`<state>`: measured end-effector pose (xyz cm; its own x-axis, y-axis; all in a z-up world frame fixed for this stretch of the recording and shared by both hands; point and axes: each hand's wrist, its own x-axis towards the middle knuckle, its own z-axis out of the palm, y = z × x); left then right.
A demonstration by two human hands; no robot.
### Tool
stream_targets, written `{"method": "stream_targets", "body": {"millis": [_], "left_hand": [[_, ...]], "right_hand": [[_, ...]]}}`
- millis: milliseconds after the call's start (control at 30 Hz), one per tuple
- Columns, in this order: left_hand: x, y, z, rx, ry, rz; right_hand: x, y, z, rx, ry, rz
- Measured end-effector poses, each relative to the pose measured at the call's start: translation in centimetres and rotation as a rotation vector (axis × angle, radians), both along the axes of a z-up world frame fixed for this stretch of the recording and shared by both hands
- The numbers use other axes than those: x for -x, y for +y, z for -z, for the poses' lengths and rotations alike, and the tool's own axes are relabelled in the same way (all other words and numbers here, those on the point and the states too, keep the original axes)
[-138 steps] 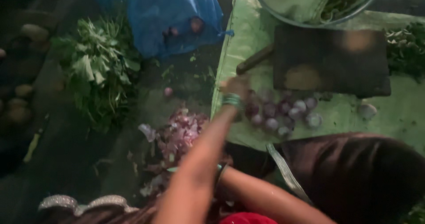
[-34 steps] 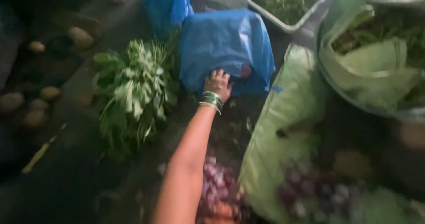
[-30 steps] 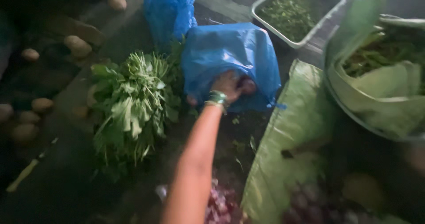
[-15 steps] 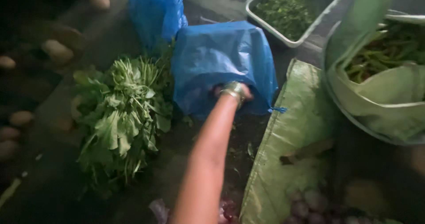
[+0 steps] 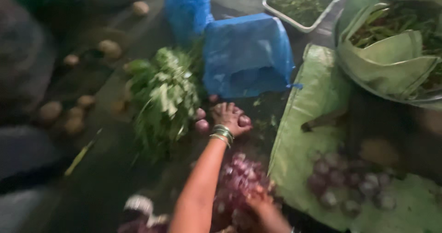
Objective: The person sits on the floor and peels red onions by hand, removing the dry outer skins. The peeled onions are placed on a green mat to the right, while the skins accumulate in the lap. A knife is visible on the floor but is not used during the peeling process.
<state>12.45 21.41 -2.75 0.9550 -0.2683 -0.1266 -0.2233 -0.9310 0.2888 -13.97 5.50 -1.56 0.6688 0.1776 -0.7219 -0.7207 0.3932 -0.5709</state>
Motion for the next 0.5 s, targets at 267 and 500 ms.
{"method": "stream_targets", "body": {"millis": [267, 500], "left_hand": [[7.3, 3.6, -2.4, -0.014, -0.120, 0.079], [7.5, 4.2, -9.5, 0.748, -0.054, 0.224]], "right_hand": [[-0.3, -0.9, -3.9, 0.320, -0.061, 0.061], [-5.2, -5.1, -5.9, 0.666, -0.592, -0.012]]}}
